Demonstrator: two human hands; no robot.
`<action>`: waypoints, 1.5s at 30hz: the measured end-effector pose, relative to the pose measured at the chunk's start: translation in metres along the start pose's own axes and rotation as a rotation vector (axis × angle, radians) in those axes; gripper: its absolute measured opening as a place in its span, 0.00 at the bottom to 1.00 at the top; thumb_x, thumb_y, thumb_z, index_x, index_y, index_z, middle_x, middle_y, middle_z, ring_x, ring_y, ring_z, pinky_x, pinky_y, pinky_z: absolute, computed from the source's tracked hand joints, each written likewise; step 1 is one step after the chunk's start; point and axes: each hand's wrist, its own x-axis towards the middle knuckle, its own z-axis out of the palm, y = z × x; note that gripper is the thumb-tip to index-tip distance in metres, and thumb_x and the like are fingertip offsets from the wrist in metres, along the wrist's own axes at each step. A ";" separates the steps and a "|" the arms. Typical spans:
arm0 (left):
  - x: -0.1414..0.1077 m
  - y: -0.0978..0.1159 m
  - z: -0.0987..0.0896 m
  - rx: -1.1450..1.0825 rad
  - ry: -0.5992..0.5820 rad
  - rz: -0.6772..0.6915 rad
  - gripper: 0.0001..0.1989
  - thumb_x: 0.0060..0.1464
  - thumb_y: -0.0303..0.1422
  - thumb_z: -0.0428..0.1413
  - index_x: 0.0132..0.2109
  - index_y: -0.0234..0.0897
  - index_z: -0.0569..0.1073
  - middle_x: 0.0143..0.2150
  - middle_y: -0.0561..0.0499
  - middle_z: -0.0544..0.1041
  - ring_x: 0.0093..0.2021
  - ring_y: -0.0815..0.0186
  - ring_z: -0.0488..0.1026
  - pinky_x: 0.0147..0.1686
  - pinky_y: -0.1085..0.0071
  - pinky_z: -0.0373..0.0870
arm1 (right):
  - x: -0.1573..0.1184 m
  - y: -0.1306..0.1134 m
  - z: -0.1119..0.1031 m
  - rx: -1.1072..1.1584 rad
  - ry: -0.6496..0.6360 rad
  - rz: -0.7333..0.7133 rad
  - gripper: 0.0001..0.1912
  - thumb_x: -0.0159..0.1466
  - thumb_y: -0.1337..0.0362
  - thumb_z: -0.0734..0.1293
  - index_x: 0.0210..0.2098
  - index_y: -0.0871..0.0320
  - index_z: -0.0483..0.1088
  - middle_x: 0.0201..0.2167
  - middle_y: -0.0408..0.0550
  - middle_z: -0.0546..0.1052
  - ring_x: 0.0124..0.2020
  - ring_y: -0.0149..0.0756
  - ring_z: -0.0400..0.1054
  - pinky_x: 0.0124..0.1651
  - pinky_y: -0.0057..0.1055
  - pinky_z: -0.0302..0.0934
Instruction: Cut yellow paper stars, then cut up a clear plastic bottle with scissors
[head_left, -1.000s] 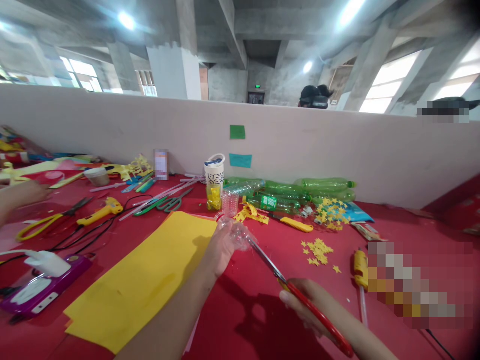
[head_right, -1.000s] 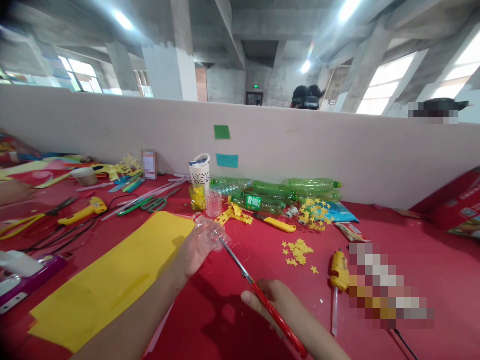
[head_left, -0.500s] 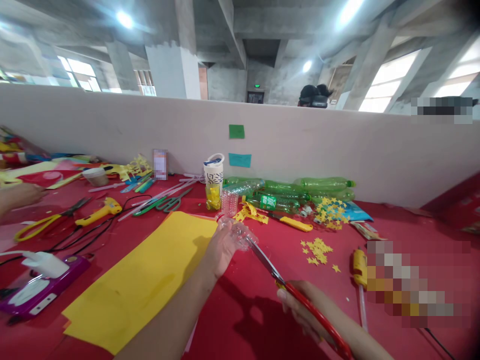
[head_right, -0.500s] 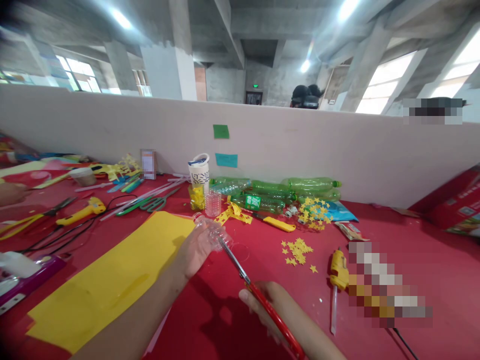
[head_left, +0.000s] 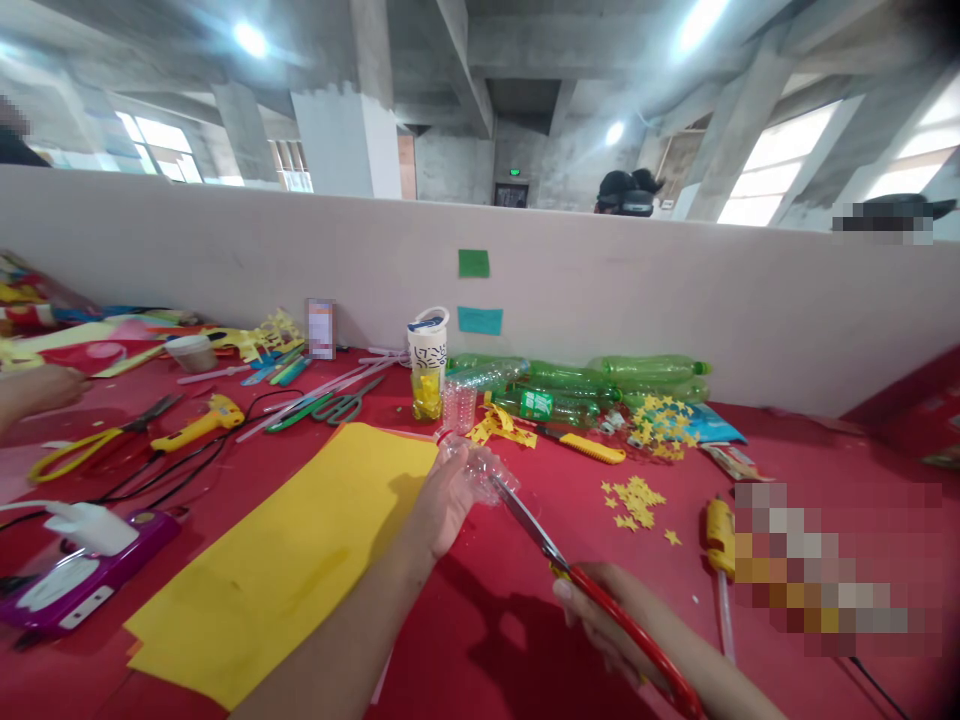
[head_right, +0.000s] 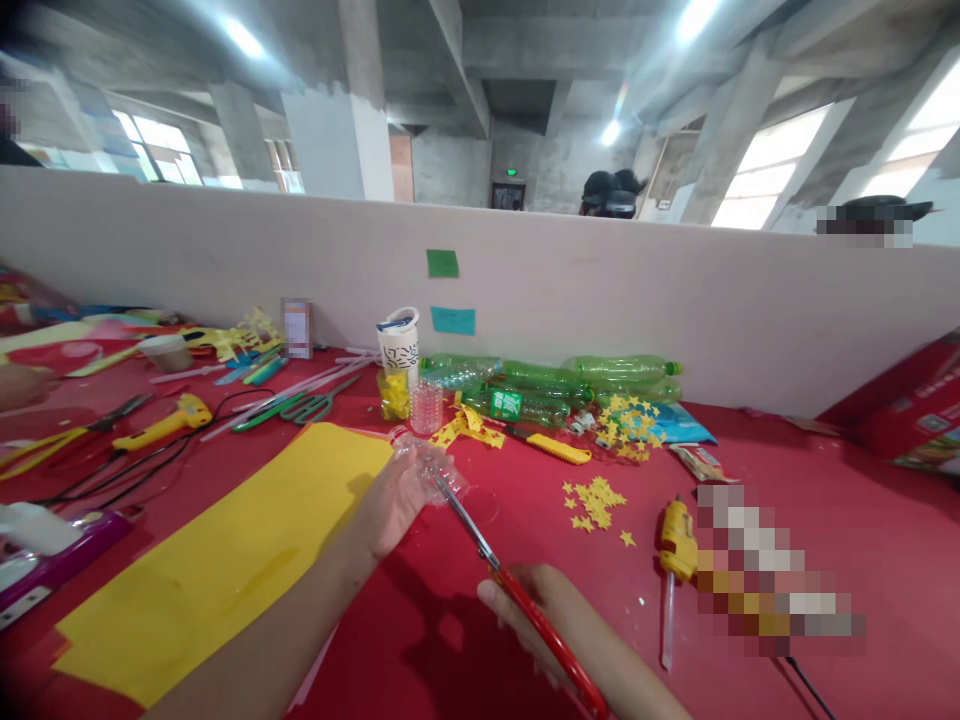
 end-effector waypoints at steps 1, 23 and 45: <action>0.000 0.000 0.000 0.005 0.004 0.001 0.11 0.54 0.37 0.58 0.41 0.35 0.69 0.37 0.47 0.77 0.36 0.62 0.75 0.37 0.64 0.70 | 0.000 0.000 0.000 -0.001 0.003 0.001 0.28 0.60 0.37 0.58 0.28 0.58 0.62 0.15 0.35 0.60 0.12 0.22 0.53 0.14 0.18 0.50; -0.002 0.001 0.002 0.028 -0.021 -0.002 0.12 0.54 0.40 0.57 0.40 0.37 0.67 0.35 0.49 0.75 0.35 0.62 0.75 0.29 0.68 0.72 | 0.003 0.003 0.005 -0.027 0.012 -0.033 0.29 0.59 0.34 0.57 0.26 0.57 0.60 0.14 0.35 0.60 0.13 0.23 0.55 0.15 0.19 0.48; -0.006 -0.009 0.010 0.025 -0.062 -0.041 0.14 0.53 0.44 0.57 0.38 0.37 0.70 0.35 0.48 0.76 0.37 0.61 0.74 0.40 0.65 0.70 | 0.008 0.005 0.008 0.046 0.066 -0.003 0.30 0.57 0.34 0.57 0.26 0.57 0.61 0.11 0.34 0.59 0.10 0.23 0.53 0.12 0.19 0.48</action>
